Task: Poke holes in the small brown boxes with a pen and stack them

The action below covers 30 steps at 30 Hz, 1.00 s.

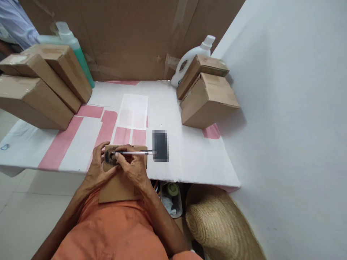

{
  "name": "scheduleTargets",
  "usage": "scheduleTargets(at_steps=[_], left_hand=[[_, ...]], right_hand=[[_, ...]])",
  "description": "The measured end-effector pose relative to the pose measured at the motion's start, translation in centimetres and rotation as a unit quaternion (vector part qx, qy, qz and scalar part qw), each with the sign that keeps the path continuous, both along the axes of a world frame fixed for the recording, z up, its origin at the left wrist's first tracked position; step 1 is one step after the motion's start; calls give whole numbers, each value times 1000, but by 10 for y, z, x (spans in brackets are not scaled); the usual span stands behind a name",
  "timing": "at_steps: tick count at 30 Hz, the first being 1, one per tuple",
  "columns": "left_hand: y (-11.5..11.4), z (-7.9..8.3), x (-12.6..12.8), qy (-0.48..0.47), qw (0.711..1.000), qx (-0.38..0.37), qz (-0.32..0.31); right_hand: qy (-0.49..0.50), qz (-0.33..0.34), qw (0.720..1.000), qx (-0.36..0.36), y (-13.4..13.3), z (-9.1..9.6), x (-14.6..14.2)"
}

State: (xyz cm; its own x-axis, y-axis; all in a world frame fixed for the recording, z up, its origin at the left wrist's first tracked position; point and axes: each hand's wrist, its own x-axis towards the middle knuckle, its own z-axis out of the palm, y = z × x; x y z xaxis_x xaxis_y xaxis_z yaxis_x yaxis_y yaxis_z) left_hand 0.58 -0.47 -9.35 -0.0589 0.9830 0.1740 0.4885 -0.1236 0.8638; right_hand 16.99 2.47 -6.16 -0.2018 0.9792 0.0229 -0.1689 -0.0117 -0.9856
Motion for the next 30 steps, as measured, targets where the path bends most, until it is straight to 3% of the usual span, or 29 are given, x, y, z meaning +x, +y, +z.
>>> scheduleTargets(at_steps=[9, 14, 18, 20, 22, 25, 30], left_hand=[[2, -4, -2, 7, 1000, -4, -7], [1, -4, -3, -1, 1000, -14, -3], [-1, -1, -5, -18, 999, -40, 13], [-2, 1, -6, -18, 998, -53, 24], [-2, 2, -7, -14, 997, -62, 35], [-1, 3, -7, -18, 996, -75, 47], [1, 3, -7, -23, 994, -88, 57]], right_hand=[[-110, 29, 989, 94, 4, 1, 12], [-147, -53, 985, 71, 6, 4, 23], [-89, -78, 993, 26, 35, 5, 42], [-127, -93, 987, 10, 58, 2, 57], [-272, -87, 958, -9, 77, -3, 71], [-454, -44, 889, -36, 87, -17, 81], [-542, -24, 838, -59, 66, -33, 67]])
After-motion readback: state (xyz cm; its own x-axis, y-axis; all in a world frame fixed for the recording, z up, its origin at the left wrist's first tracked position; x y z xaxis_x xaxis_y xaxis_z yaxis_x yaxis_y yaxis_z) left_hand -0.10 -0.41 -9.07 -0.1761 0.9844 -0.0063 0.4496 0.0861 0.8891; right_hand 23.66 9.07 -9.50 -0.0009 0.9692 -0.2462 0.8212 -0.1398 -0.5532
